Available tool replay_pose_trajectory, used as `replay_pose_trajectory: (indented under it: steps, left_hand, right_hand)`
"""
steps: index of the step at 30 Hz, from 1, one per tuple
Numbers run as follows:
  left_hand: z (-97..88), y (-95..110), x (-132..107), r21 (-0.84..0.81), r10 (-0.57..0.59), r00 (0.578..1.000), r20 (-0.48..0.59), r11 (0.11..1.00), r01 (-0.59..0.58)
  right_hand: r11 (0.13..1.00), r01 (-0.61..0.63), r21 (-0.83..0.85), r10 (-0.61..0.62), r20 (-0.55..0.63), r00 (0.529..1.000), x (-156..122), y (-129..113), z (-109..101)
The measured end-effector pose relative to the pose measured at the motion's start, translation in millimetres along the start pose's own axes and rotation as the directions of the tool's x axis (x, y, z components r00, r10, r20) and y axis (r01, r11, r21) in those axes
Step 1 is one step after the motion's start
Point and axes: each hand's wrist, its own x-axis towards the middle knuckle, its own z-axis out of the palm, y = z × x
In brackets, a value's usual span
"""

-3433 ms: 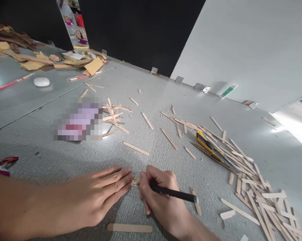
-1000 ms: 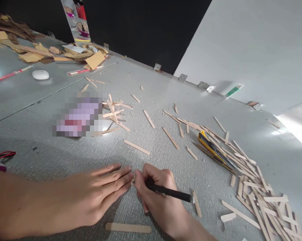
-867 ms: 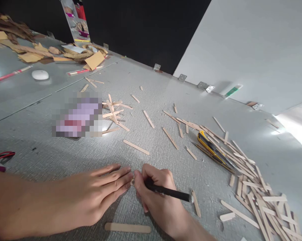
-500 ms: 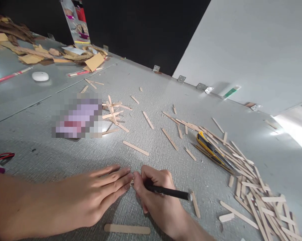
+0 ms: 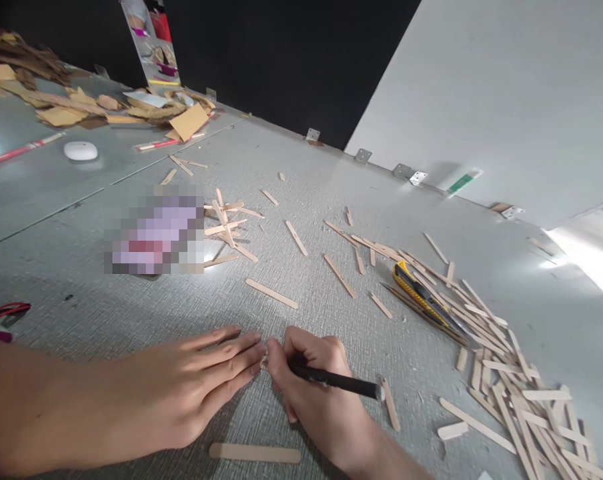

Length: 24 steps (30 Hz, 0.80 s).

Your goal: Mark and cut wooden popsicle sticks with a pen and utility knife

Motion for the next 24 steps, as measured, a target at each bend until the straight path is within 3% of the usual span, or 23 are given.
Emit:
replay_pose_trajectory:
  steps: [9, 24]
  left_hand:
    - [-0.4, 2.2, 1.3, 0.031, 0.003, 1.000, 0.004, 1.000, -0.003]
    - [-2.2, 1.4, -0.2, 0.003, 0.003, 1.000, 0.009, 1.000, -0.003]
  right_hand:
    - [0.997, 0.007, -0.071, -0.008, -0.016, 1.000, -1.5, 1.0, -2.1]
    - [1.000, -0.030, -0.009, 0.030, -0.009, 1.000, -1.9, -0.9, -2.2]
